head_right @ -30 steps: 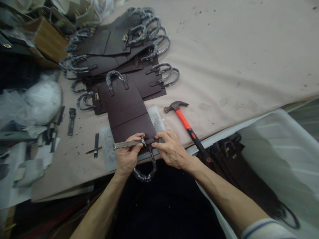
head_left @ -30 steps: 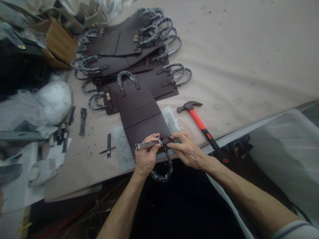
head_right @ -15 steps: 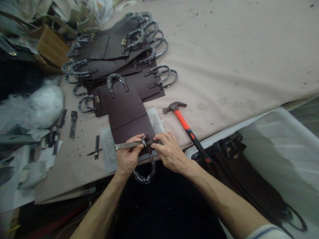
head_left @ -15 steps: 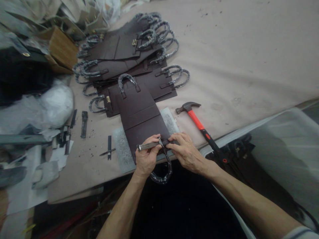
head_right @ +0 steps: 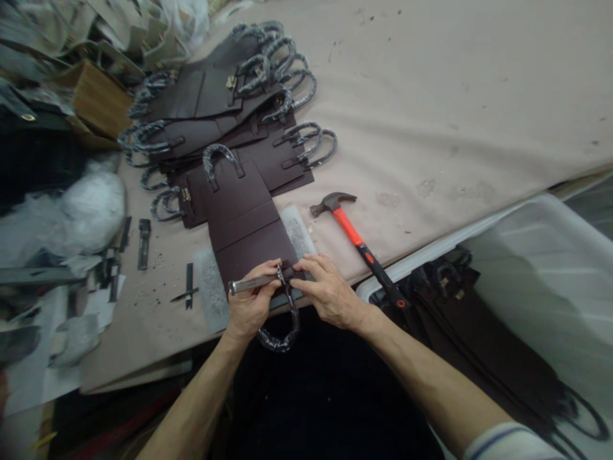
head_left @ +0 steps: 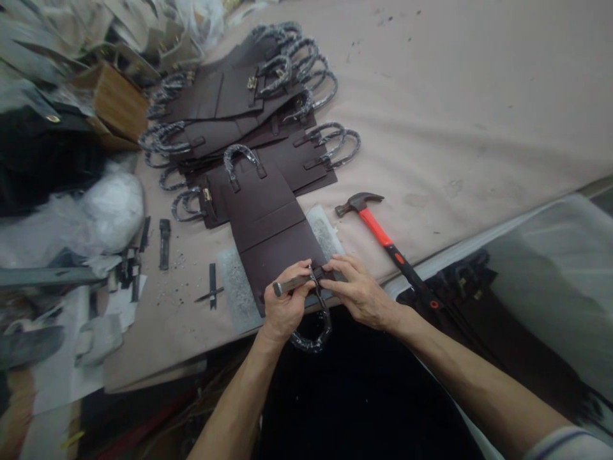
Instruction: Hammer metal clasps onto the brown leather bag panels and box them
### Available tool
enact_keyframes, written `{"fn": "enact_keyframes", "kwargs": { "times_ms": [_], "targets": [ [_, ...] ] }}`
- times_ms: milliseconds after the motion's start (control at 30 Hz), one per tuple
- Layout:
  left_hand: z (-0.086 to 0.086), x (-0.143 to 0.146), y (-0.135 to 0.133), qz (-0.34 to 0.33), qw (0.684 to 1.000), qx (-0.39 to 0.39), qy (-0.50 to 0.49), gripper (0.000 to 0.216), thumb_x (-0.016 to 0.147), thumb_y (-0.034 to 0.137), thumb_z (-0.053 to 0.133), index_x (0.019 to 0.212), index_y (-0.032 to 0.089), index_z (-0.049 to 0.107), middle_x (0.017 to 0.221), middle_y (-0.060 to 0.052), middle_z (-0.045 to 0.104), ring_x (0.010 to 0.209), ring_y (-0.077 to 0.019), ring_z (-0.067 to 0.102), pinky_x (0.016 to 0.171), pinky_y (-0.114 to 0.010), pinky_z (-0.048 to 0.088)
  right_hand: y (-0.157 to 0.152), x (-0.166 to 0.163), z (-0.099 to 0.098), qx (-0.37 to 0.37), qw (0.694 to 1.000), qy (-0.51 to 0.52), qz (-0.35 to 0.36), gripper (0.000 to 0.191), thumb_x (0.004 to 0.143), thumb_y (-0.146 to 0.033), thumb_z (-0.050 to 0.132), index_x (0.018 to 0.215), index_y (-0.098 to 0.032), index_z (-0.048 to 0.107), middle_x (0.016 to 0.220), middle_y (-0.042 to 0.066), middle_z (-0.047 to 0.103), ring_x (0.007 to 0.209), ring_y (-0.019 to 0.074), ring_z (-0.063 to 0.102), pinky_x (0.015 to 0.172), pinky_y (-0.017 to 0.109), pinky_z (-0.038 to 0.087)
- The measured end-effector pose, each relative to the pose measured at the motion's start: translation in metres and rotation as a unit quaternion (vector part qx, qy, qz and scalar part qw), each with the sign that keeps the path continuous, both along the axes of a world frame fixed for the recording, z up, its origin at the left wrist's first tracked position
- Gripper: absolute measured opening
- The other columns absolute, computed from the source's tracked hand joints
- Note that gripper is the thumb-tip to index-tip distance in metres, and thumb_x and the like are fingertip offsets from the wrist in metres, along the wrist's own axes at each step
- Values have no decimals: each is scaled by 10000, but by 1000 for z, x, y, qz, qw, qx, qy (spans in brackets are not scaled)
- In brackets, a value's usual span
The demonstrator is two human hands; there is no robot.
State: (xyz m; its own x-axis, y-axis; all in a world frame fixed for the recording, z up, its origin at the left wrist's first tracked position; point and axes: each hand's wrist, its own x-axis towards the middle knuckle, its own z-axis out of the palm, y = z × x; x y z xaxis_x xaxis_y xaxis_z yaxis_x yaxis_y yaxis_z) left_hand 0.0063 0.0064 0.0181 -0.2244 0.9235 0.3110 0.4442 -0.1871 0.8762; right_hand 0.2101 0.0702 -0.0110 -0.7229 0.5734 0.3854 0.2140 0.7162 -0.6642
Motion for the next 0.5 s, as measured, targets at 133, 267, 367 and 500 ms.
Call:
{"fn": "enact_keyframes", "kwargs": {
  "times_ms": [133, 267, 367, 500],
  "targets": [
    [-2, 0, 0, 4, 1000, 0, 17, 121, 904, 177, 714, 1024, 188, 719, 1148, -89, 770, 1089, -225, 740, 1001, -439, 610, 0, 1, 1, 8, 1000, -1, 2, 343, 977, -117, 509, 1266, -208, 671, 1372, 130, 554, 1401, 294, 413, 1153, 553, 428],
    [-2, 2, 0, 8, 999, 10, 31, 123, 904, 165, 711, 1025, 184, 715, 1139, -88, 770, 1083, -221, 742, 997, -432, 612, 0, 1, 1, 3, 1000, 6, 1, 345, 973, -115, 518, 1271, -200, 668, 1372, 137, 562, 1400, 293, 416, 1154, 553, 425],
    [-2, 4, 0, 9, 998, 18, 60, 121, 915, 159, 691, 1033, 180, 706, 1132, -91, 770, 1081, -219, 743, 993, -437, 616, -1, 1, 3, -5, 1000, -7, 2, 357, 978, -121, 503, 1286, -213, 660, 1380, 131, 565, 1406, 294, 413, 1165, 577, 407],
    [-2, 7, 3, 7, 991, 35, 131, 94, 933, 164, 651, 1018, 175, 688, 1118, -100, 774, 1062, -224, 752, 965, -432, 633, -1, 1, 4, -10, 1000, -13, 1, 365, 977, -131, 492, 1281, -235, 664, 1384, 121, 572, 1408, 299, 420, 1161, 590, 408]
  ]
}}
